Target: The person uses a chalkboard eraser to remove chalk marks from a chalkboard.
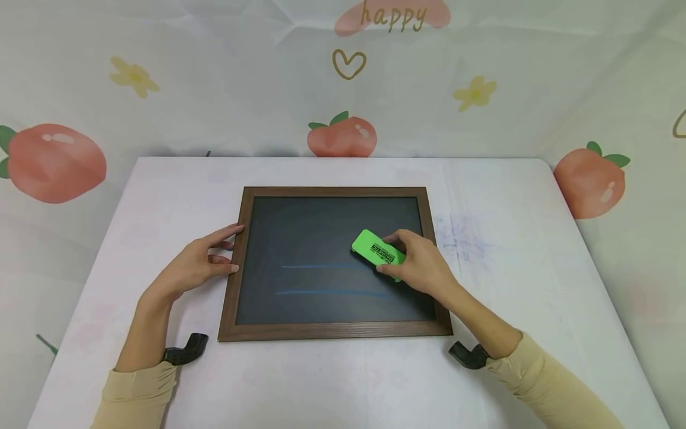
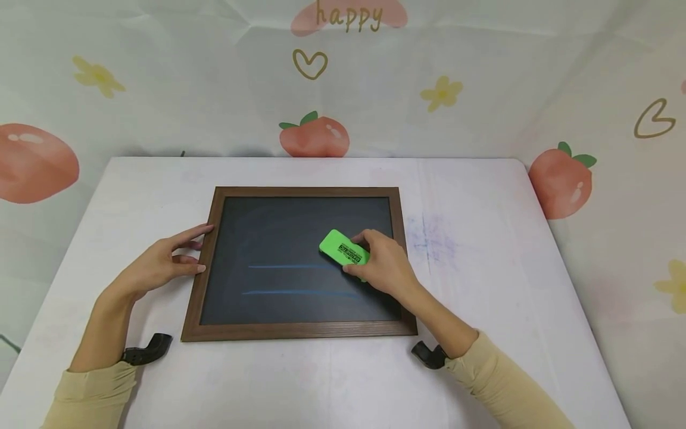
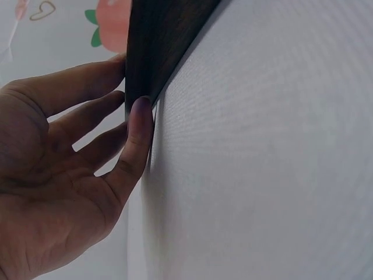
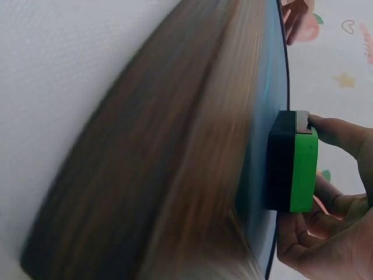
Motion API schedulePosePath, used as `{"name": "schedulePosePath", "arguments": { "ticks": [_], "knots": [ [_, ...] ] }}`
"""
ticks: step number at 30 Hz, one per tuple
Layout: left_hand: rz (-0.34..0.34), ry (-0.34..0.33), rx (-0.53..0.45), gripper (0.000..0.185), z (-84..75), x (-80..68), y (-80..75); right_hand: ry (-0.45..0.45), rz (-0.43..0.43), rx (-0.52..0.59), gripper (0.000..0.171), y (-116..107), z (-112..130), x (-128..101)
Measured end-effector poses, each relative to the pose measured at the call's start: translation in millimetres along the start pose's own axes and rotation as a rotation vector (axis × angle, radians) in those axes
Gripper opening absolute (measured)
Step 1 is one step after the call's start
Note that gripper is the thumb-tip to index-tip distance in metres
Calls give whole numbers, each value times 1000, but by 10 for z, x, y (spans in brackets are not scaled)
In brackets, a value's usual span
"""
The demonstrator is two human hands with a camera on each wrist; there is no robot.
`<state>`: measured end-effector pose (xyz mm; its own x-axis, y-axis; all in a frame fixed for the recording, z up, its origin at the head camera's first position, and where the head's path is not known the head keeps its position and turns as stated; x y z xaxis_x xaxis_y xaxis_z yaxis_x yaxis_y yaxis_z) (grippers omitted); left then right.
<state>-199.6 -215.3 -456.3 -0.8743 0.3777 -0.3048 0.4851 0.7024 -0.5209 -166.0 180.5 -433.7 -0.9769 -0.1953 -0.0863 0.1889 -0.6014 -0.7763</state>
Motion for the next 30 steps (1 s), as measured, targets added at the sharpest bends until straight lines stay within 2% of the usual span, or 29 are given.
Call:
{"name": "schedulePosePath", "arguments": {
  "ticks": [13, 22, 30],
  "knots": [
    [7, 16, 16, 79, -26, 15, -8, -19, 7, -5, 54, 128, 148, 23],
    [9, 15, 85, 84, -41, 22, 3, -40, 16, 4, 54, 191, 245, 57],
    [14, 16, 82, 85, -46, 10, -3, -56, 32, 29, 54, 267, 328, 86]
  ]
}}
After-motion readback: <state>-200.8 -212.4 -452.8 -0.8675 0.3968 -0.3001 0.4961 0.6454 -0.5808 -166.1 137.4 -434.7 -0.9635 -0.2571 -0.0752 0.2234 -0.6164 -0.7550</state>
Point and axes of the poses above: each hand's wrist, its own x-axis towards the middle knuckle, its own y-axis out of the palm, z = x × y, the point moved 7 cm from there along x, towards the middle knuckle, and after that the axes turned 2 degrees about -y, right-handed, at the moved point
